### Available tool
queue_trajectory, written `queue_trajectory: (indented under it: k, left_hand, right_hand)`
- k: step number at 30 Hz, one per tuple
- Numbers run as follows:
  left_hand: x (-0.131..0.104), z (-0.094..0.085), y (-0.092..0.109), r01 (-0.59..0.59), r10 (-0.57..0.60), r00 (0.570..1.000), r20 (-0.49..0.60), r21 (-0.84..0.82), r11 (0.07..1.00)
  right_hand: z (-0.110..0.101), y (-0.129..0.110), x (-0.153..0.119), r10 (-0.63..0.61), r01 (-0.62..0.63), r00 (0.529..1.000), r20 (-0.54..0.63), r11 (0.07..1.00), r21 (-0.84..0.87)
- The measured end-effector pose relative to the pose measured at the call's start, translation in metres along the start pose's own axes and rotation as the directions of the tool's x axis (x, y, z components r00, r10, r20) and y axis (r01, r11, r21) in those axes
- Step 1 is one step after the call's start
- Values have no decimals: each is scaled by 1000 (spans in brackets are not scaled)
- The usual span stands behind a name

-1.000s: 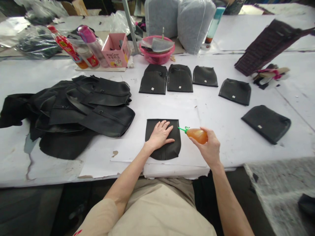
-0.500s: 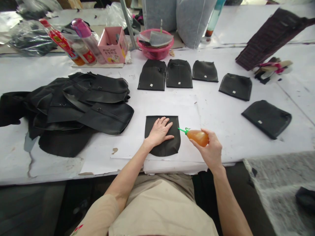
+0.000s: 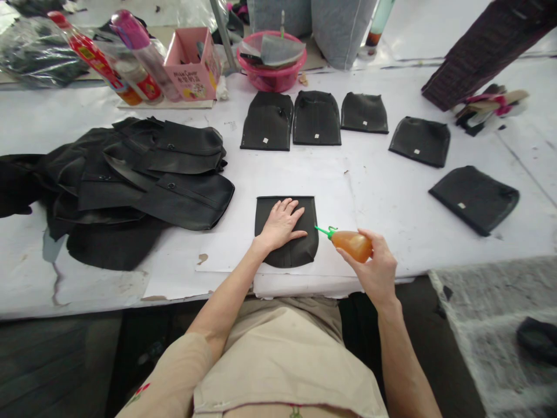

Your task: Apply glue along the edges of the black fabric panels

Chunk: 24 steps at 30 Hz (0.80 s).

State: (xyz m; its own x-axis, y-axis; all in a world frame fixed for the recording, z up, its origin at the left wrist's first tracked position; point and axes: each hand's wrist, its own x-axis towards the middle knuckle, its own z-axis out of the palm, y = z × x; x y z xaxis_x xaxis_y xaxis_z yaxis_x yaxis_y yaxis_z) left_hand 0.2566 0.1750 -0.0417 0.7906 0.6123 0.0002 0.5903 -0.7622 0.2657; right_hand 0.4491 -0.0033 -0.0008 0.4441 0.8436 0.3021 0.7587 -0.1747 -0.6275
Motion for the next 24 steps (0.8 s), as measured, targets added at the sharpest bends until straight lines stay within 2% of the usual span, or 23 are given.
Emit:
queue_trajectory:
  k: [13,16,18,21,24]
  left_hand:
    - [0,-1,-1,1,-1,1000,-6,-47,999]
    - [-7,-6,6,37,-43,998,-55,-99,994]
    - [-17,-10,14,-18,8,997,-80,-124,992]
    - [-36,-11,25,-189,188,982,-23,-181,965]
    - [-49,-7,30,-198,207,978,15,-229,953]
  right_hand:
    - [-10,-7,-26,65,-65,998,3,997,31]
    - [-10,-5,-29,81,-81,997,0,996,44]
    - [-9,-3,-31,87,-86,996,0,995,55]
    - [-8,-1,-32,100,-101,995,6,993,66]
    - [-9,0,-35,108,-108,994,11,992,64]
